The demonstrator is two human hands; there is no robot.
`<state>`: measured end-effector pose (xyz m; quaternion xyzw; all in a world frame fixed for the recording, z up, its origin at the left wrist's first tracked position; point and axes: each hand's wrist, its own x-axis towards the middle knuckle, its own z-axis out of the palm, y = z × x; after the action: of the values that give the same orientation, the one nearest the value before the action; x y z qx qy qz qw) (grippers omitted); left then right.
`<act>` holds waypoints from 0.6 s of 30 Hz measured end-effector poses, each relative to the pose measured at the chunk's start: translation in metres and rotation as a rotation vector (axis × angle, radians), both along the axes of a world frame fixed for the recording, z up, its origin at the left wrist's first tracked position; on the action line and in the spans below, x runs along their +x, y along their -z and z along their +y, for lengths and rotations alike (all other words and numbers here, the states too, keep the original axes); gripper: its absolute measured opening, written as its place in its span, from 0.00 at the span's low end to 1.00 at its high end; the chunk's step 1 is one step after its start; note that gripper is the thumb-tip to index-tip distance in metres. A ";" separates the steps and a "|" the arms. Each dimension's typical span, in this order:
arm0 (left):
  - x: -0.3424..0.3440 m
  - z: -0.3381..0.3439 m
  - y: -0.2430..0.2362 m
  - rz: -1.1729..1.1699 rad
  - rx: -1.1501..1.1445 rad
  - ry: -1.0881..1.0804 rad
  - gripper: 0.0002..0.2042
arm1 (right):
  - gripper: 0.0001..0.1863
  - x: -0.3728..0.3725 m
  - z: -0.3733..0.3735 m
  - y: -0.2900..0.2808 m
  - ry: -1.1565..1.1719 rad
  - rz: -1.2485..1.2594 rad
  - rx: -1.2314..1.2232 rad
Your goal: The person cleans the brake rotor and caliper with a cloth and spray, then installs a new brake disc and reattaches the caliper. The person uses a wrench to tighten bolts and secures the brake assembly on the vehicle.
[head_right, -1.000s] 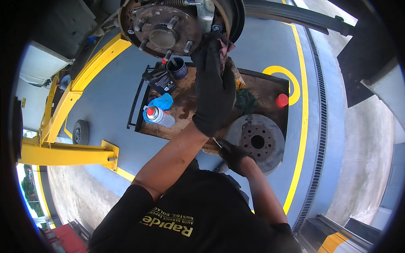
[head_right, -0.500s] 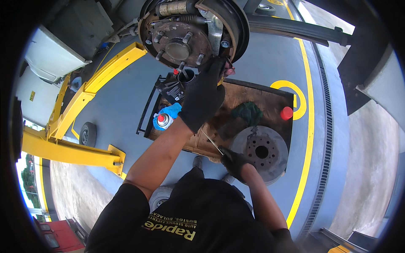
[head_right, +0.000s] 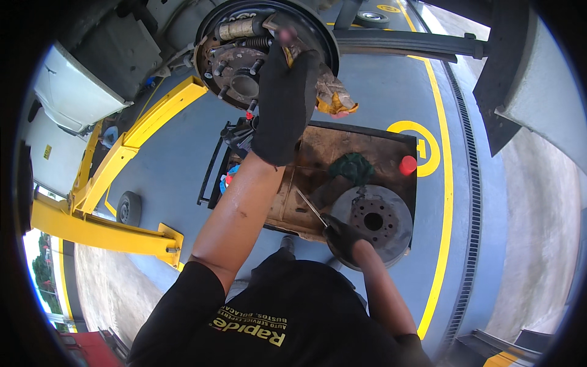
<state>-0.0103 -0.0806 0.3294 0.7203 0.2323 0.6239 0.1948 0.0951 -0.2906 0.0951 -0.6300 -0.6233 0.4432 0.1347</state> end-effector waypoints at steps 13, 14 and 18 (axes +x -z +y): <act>0.017 -0.011 0.046 0.137 0.077 -0.159 0.22 | 0.23 0.002 -0.026 0.010 0.111 0.042 0.027; 0.012 -0.007 0.051 0.165 0.094 -0.155 0.23 | 0.23 -0.001 -0.024 0.007 0.116 0.080 -0.024; -0.005 -0.013 0.036 0.453 0.110 -0.277 0.21 | 0.24 -0.011 -0.009 -0.008 0.044 0.118 -0.099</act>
<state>-0.0156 -0.0941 0.2933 0.8124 0.3321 0.4792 0.0115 0.0838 -0.2996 0.1028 -0.6223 -0.5774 0.5069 0.1498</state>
